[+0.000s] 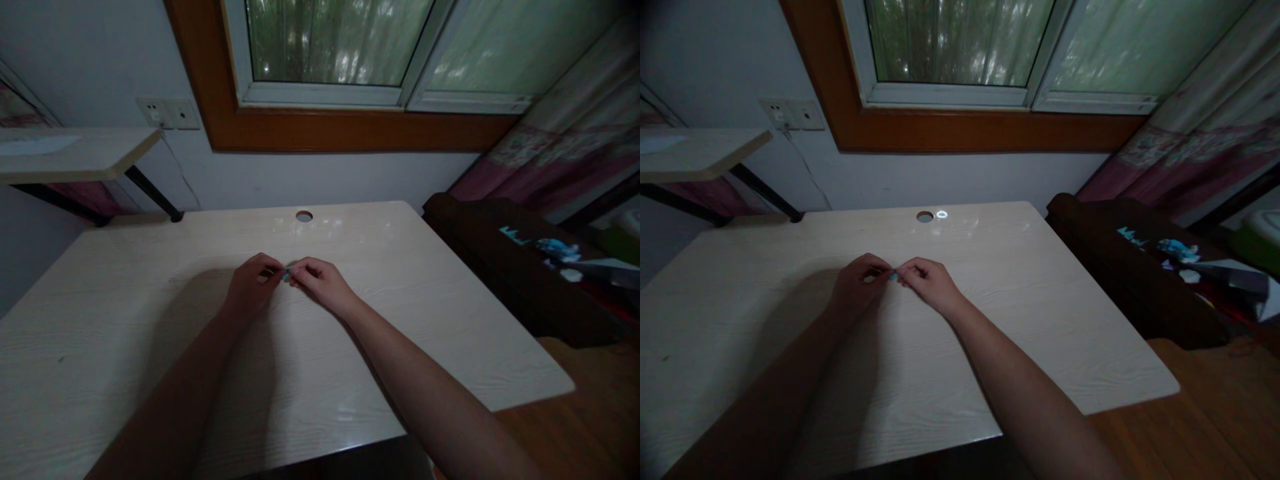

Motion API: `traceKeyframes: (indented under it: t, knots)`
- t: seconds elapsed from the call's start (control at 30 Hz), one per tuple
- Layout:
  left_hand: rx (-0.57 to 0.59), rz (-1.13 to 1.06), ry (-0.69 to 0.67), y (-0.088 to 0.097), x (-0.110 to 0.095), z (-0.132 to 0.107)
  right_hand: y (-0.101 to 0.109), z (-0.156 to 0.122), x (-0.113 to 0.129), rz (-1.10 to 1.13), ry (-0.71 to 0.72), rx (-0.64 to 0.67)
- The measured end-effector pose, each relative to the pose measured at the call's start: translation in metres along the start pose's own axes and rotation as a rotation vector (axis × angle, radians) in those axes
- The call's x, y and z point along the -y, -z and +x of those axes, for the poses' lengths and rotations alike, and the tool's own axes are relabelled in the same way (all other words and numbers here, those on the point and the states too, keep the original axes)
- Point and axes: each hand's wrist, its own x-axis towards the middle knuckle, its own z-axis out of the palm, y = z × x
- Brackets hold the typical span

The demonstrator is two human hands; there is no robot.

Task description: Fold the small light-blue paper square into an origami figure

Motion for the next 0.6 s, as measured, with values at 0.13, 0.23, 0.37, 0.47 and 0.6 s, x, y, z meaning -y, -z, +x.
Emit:
traceKeyframes:
  t: [0.13, 0.23, 0.37, 0.47, 0.6]
  knots:
    - [-0.030, 0.070, -0.038, 0.0000, -0.0018, -0.0012, -0.0001, 0.0003, 0.0003, -0.024, 0.000, 0.015]
    - [-0.062, 0.095, -0.026, 0.0006, -0.0046, -0.0019, -0.0011, 0.0002, 0.0007, -0.013, -0.016, 0.007]
    - [-0.074, 0.134, -0.021, 0.0012, -0.0074, -0.0030, -0.0012, 0.0004, -0.0002, -0.039, -0.009, 0.001]
    - [-0.071, 0.147, -0.041, 0.0010, -0.0079, -0.0039, -0.0004, 0.0008, -0.0023, -0.090, -0.002, -0.003]
    - [-0.040, 0.133, -0.082, 0.0008, -0.0081, -0.0052, -0.0002, 0.0015, -0.0057, -0.118, -0.008, -0.007]
